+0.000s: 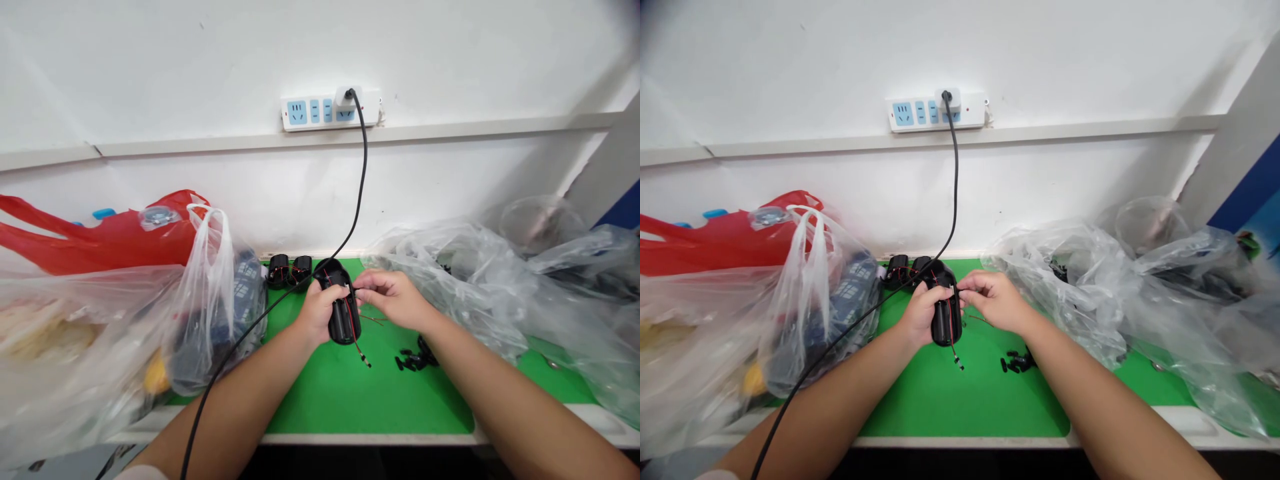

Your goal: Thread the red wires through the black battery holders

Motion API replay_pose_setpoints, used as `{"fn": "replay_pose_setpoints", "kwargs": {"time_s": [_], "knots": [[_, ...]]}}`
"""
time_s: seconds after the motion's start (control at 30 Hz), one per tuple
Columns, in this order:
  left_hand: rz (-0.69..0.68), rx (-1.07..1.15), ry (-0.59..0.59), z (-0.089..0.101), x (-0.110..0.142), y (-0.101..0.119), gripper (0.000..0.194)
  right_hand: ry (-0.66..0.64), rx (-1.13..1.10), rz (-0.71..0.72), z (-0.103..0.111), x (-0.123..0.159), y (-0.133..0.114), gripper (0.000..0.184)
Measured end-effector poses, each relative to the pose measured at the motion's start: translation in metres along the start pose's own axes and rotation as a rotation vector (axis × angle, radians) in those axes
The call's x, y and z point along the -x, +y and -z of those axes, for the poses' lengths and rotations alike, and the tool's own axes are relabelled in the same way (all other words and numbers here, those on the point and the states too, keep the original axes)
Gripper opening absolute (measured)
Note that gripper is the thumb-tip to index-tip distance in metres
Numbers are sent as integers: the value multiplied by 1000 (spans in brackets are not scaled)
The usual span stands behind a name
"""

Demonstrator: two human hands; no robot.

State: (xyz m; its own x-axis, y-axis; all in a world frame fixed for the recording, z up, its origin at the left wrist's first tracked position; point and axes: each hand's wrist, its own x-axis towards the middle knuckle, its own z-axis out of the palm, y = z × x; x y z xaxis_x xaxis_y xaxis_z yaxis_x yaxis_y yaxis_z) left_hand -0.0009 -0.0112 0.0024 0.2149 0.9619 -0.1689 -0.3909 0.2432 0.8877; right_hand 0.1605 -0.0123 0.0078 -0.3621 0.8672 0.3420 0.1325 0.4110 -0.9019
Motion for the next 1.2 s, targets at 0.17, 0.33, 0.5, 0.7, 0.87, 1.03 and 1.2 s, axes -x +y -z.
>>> {"fn": "replay_pose_setpoints", "kwargs": {"time_s": [0.17, 0.33, 0.5, 0.7, 0.87, 1.03, 1.2], "knots": [[-19, -18, 17, -1, 1, 0, 37, 84, -223, -172, 0, -1, 5, 26], [-40, -49, 21, 1, 0, -5, 40, 43, -306, -259, 7, -2, 1, 30], [-66, -67, 23, 1, -1, -7, 42, 64, -326, -314, 6, -2, -4, 29], [-65, -102, 29, -2, 1, -5, 36, 58, -291, -329, 7, -1, -4, 30], [-95, -110, 17, -3, 2, -5, 36, 78, -269, -321, 7, -1, -3, 28], [-104, -114, 3, -2, 2, -6, 36, 46, -226, -302, 8, 0, -1, 25], [-106, -134, -30, -1, 1, -6, 34, 63, -219, -297, 8, 0, 1, 25]]}}
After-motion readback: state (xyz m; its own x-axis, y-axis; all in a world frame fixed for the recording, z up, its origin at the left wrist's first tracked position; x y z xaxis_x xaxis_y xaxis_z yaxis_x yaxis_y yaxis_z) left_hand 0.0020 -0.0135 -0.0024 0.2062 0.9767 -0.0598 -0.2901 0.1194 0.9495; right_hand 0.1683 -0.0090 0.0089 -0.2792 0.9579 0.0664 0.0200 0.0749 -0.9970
